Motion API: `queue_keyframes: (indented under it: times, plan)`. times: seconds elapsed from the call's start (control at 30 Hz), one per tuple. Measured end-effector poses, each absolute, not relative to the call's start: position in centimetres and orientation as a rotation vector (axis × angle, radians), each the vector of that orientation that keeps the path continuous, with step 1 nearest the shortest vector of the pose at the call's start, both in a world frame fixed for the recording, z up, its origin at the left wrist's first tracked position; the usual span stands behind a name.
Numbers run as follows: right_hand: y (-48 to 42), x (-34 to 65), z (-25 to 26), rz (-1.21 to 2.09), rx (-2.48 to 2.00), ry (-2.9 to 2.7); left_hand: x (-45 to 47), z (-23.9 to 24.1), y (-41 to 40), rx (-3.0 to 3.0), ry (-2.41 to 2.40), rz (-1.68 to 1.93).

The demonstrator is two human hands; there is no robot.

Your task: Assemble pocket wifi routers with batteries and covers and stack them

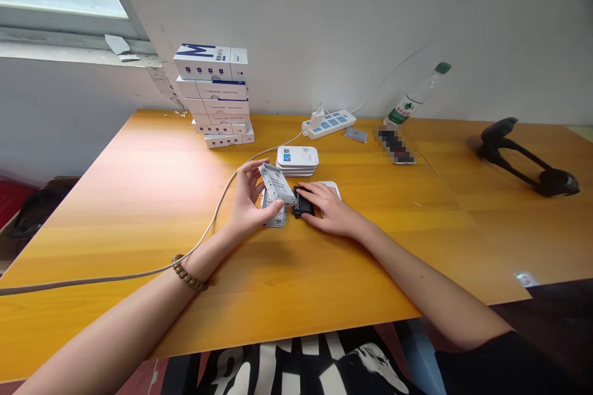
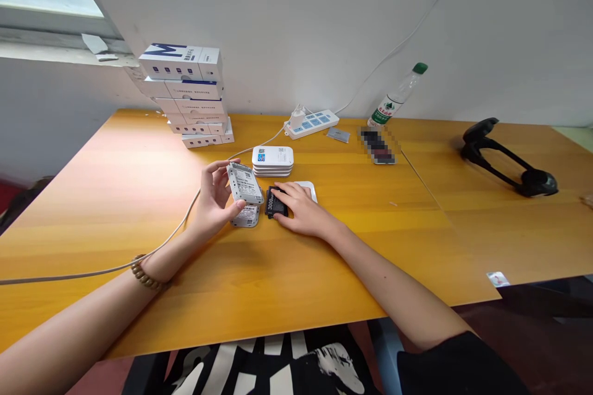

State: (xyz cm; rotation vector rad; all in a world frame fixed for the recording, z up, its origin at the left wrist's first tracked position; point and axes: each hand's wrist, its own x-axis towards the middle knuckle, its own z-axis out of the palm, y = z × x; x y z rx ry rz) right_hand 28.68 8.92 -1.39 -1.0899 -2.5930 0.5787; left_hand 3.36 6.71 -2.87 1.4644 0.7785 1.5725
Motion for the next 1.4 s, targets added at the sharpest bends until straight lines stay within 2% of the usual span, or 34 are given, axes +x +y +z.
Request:
queue_keyframes:
  times: [1.13,1.4]
  plan:
    - [8.7,28.6,-0.7,0.639,-1.066,-2.655,3.2,-2.6,6.7,1.436,0.816,1.51]
    - [8.1,27.0,1.3,0.813,-1.005,-2.388,3.0,-2.5,7.3,1.536,0.607,1.424]
